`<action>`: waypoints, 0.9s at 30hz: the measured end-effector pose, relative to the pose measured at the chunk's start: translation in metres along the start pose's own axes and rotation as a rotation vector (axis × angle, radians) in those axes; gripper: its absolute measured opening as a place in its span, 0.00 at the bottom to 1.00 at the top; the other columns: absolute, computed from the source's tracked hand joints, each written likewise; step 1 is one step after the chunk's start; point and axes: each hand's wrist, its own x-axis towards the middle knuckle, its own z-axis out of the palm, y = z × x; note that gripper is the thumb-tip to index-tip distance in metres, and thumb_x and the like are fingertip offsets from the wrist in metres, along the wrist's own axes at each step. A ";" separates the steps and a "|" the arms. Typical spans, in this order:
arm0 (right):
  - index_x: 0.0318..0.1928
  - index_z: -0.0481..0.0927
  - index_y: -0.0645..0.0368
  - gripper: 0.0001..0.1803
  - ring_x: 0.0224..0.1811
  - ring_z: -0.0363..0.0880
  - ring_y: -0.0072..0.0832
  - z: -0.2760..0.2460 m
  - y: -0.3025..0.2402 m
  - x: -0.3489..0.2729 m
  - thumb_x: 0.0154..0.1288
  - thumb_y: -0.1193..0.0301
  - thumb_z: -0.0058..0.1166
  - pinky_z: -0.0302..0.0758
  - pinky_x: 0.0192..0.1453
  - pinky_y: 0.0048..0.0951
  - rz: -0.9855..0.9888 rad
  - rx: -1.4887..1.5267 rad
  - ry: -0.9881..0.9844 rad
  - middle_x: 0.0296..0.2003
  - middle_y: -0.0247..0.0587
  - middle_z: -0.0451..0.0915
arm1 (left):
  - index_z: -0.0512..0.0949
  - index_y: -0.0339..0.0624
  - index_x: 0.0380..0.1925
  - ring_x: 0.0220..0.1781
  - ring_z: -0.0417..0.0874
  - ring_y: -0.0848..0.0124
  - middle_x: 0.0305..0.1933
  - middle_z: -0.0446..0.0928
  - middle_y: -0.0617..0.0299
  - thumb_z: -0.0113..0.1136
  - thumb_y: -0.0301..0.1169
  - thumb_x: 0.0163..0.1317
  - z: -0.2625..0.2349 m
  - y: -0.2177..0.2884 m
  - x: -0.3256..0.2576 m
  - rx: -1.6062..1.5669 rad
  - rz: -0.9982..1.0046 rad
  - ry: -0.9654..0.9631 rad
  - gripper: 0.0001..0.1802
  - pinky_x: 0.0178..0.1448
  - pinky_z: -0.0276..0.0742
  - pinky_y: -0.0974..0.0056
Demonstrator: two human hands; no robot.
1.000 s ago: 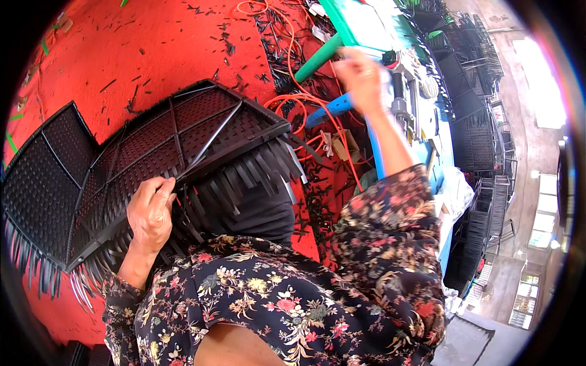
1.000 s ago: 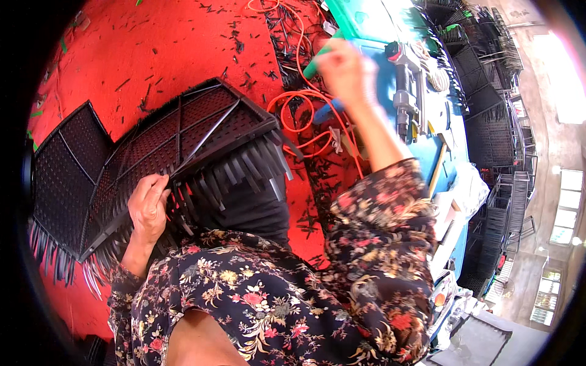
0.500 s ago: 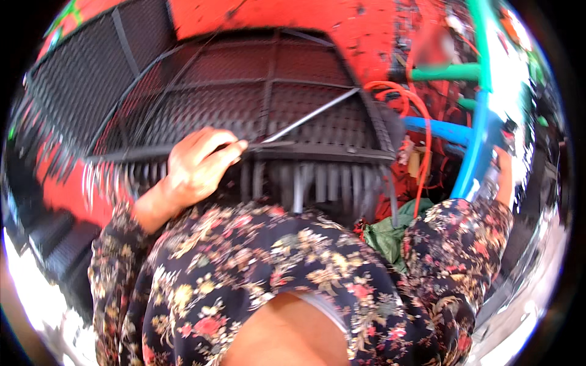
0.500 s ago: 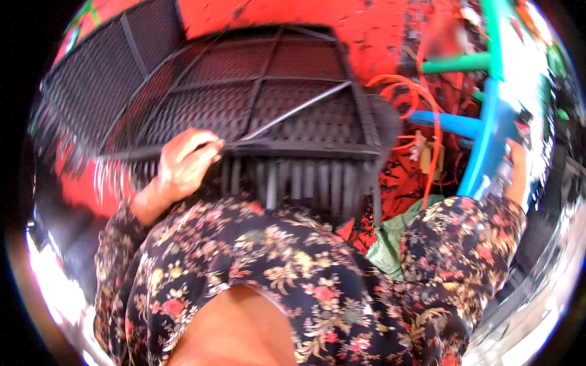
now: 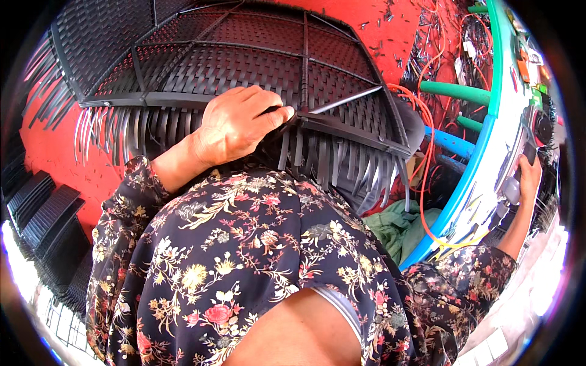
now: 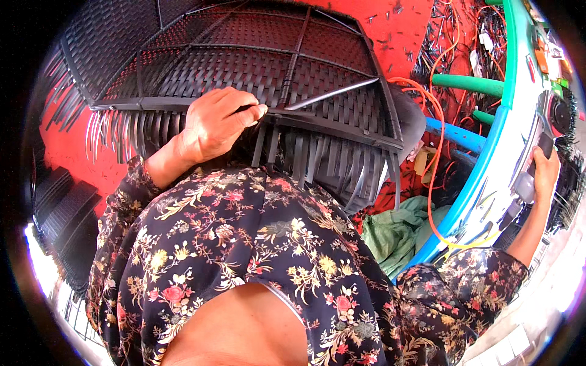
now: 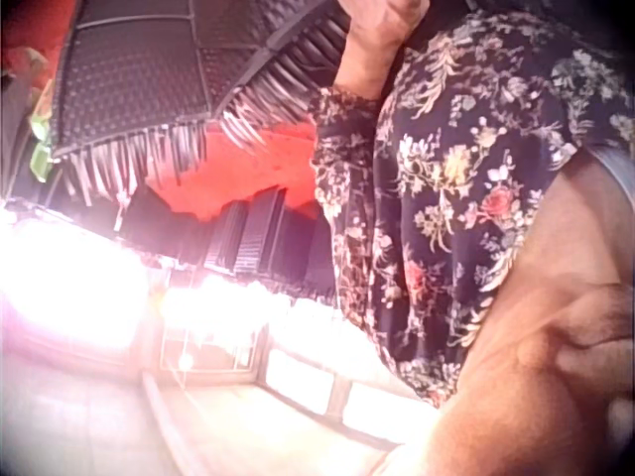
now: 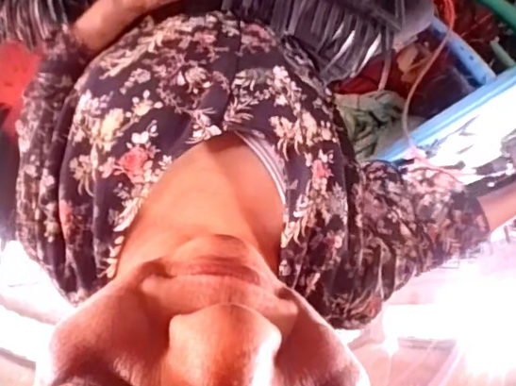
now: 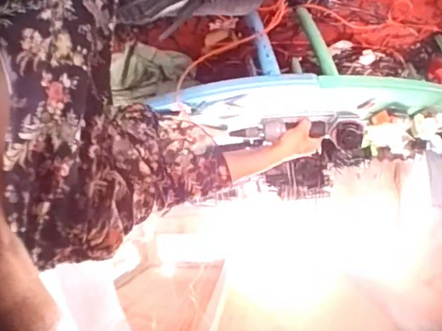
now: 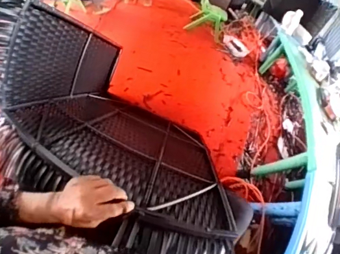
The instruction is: The person weaves black plastic strips into the edges of a wicker furniture panel by hand. They then use a pneumatic stapler to secure the strips to the frame of the panel.
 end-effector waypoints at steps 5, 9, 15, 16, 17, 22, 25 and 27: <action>0.37 0.74 0.64 0.12 0.30 0.71 0.20 -0.017 -0.146 -0.037 0.58 0.67 0.50 0.67 0.37 0.22 -0.122 0.170 -0.207 0.26 0.34 0.73 | 0.80 0.43 0.35 0.28 0.79 0.65 0.32 0.78 0.63 0.65 0.26 0.50 0.010 0.001 0.001 -0.003 -0.036 0.044 0.10 0.30 0.74 0.63; 0.37 0.74 0.64 0.17 0.30 0.72 0.19 0.029 -0.248 -0.076 0.51 0.64 0.58 0.68 0.36 0.21 -0.066 0.351 -0.468 0.26 0.33 0.73 | 0.81 0.44 0.34 0.30 0.80 0.66 0.33 0.78 0.64 0.65 0.27 0.49 0.007 -0.001 -0.003 -0.024 -0.033 0.059 0.10 0.32 0.74 0.63; 0.50 0.71 0.65 0.32 0.32 0.74 0.20 0.094 -0.280 -0.081 0.41 0.78 0.69 0.72 0.39 0.23 0.074 0.477 -0.914 0.31 0.35 0.77 | 0.82 0.43 0.31 0.32 0.80 0.66 0.34 0.78 0.64 0.65 0.28 0.50 0.020 0.021 0.013 0.025 -0.050 0.045 0.07 0.34 0.74 0.64; 0.50 0.70 0.65 0.31 0.32 0.74 0.19 0.098 -0.281 -0.085 0.42 0.78 0.67 0.72 0.38 0.23 0.011 0.516 -0.915 0.30 0.34 0.77 | 0.82 0.43 0.31 0.32 0.80 0.66 0.34 0.78 0.64 0.65 0.28 0.50 0.019 0.020 0.013 0.016 -0.036 0.039 0.07 0.33 0.74 0.64; 0.50 0.70 0.66 0.31 0.31 0.73 0.19 0.102 -0.282 -0.090 0.43 0.79 0.65 0.72 0.37 0.23 -0.052 0.556 -0.916 0.30 0.33 0.77 | 0.82 0.43 0.31 0.32 0.80 0.67 0.34 0.78 0.64 0.65 0.28 0.50 0.019 0.021 0.012 0.004 -0.032 0.037 0.07 0.33 0.74 0.64; 0.45 0.73 0.65 0.24 0.28 0.72 0.18 0.097 -0.293 -0.077 0.41 0.79 0.61 0.70 0.34 0.23 0.058 0.401 -1.107 0.27 0.31 0.76 | 0.82 0.42 0.32 0.34 0.80 0.67 0.36 0.79 0.63 0.64 0.28 0.50 0.021 0.026 0.012 0.011 -0.031 0.008 0.08 0.34 0.73 0.65; 0.37 0.76 0.65 0.18 0.28 0.72 0.18 0.096 -0.284 -0.073 0.40 0.78 0.61 0.70 0.33 0.23 0.062 0.341 -1.150 0.25 0.30 0.75 | 0.82 0.40 0.33 0.35 0.80 0.67 0.36 0.79 0.62 0.63 0.28 0.49 0.021 0.029 0.013 0.004 -0.028 0.002 0.10 0.35 0.73 0.65; 0.40 0.76 0.65 0.21 0.28 0.72 0.19 0.097 -0.289 -0.073 0.39 0.77 0.61 0.70 0.33 0.23 0.067 0.340 -1.182 0.26 0.31 0.75 | 0.82 0.39 0.34 0.36 0.80 0.67 0.36 0.79 0.62 0.63 0.28 0.49 0.020 0.031 0.014 -0.006 -0.027 -0.003 0.10 0.35 0.73 0.65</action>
